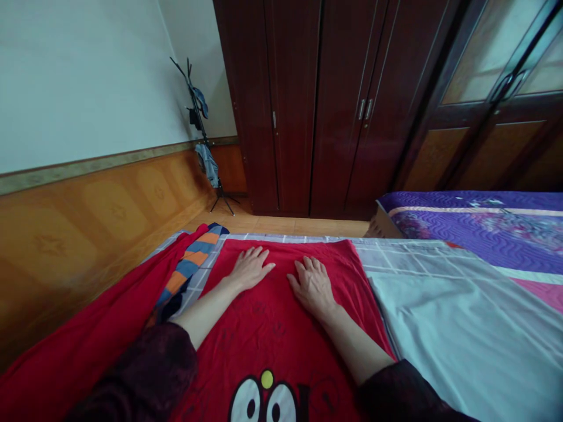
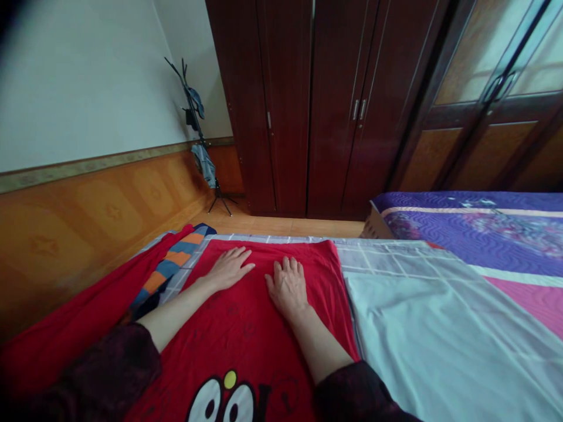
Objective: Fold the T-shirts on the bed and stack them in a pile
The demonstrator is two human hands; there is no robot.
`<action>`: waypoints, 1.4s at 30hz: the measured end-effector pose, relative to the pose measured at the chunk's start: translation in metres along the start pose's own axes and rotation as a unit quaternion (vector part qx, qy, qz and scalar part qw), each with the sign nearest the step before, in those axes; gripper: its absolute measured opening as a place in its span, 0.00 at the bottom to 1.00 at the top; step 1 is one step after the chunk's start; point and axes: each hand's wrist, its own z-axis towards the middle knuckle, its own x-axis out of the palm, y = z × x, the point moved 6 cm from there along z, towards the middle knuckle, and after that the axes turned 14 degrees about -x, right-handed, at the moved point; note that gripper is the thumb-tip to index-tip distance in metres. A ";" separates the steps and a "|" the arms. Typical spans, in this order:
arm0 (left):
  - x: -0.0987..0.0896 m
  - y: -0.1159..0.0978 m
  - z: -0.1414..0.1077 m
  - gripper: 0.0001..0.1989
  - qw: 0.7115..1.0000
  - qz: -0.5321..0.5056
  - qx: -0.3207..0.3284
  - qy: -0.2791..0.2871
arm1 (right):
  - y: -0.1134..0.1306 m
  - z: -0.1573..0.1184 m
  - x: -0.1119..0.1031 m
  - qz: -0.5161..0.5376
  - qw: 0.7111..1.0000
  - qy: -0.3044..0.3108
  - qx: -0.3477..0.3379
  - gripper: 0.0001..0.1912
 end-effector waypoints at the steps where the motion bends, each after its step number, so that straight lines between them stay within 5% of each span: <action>1: 0.003 0.000 0.000 0.32 1.000 -0.001 -0.012 0.000 | -0.003 0.000 0.000 -0.002 1.000 0.001 0.009 0.20; 5: -0.001 0.015 0.005 0.32 0.994 -0.009 -0.098 -0.049 | -0.024 -0.003 0.001 -0.031 0.996 0.000 0.086 0.25; 8: -0.012 0.007 0.002 0.25 0.992 -0.031 -0.047 -0.110 | -0.034 -0.004 0.004 -0.034 0.993 0.009 0.112 0.28; 11: -0.012 -0.012 -0.005 0.16 0.992 -0.048 0.032 -0.114 | -0.019 -0.004 0.007 0.002 0.999 0.026 0.047 0.29; 15: -0.006 -0.022 -0.007 0.15 0.991 -0.058 0.065 -0.099 | 0.021 -0.002 0.011 0.050 0.993 0.068 -0.084 0.27; 17: -0.003 -0.020 -0.006 0.16 0.991 -0.063 0.065 -0.098 | 0.022 0.004 0.014 0.051 0.988 0.103 -0.103 0.27; 23: 0.009 -0.001 0.002 0.26 0.994 -0.067 0.013 -0.087 | -0.083 0.028 0.002 -0.019 0.985 0.146 0.091 0.30; 26: 0.017 0.003 0.007 0.30 0.996 -0.068 -0.004 -0.065 | -0.101 0.024 -0.001 -0.052 0.976 0.142 0.154 0.32; 31: 0.023 0.006 0.013 0.35 0.997 -0.076 -0.009 -0.014 | -0.066 0.018 0.007 -0.044 0.983 0.161 0.076 0.32; 36: 0.023 0.028 0.020 0.39 0.995 -0.080 -0.063 0.014 | -0.073 -0.003 -0.017 -0.087 0.970 0.142 0.175 0.34; 38: 0.020 0.038 0.024 0.39 0.994 -0.079 -0.078 0.016 | -0.044 -0.028 -0.022 -0.073 0.978 0.143 0.130 0.34; 40: 0.014 0.043 0.025 0.38 0.994 -0.079 -0.079 0.017 | 0.009 -0.064 -0.022 -0.005 0.987 0.160 -0.006 0.33; 42: 0.005 0.038 0.019 0.38 0.994 -0.078 -0.071 0.016 | 0.053 -0.108 -0.026 0.051 0.983 0.164 -0.067 0.34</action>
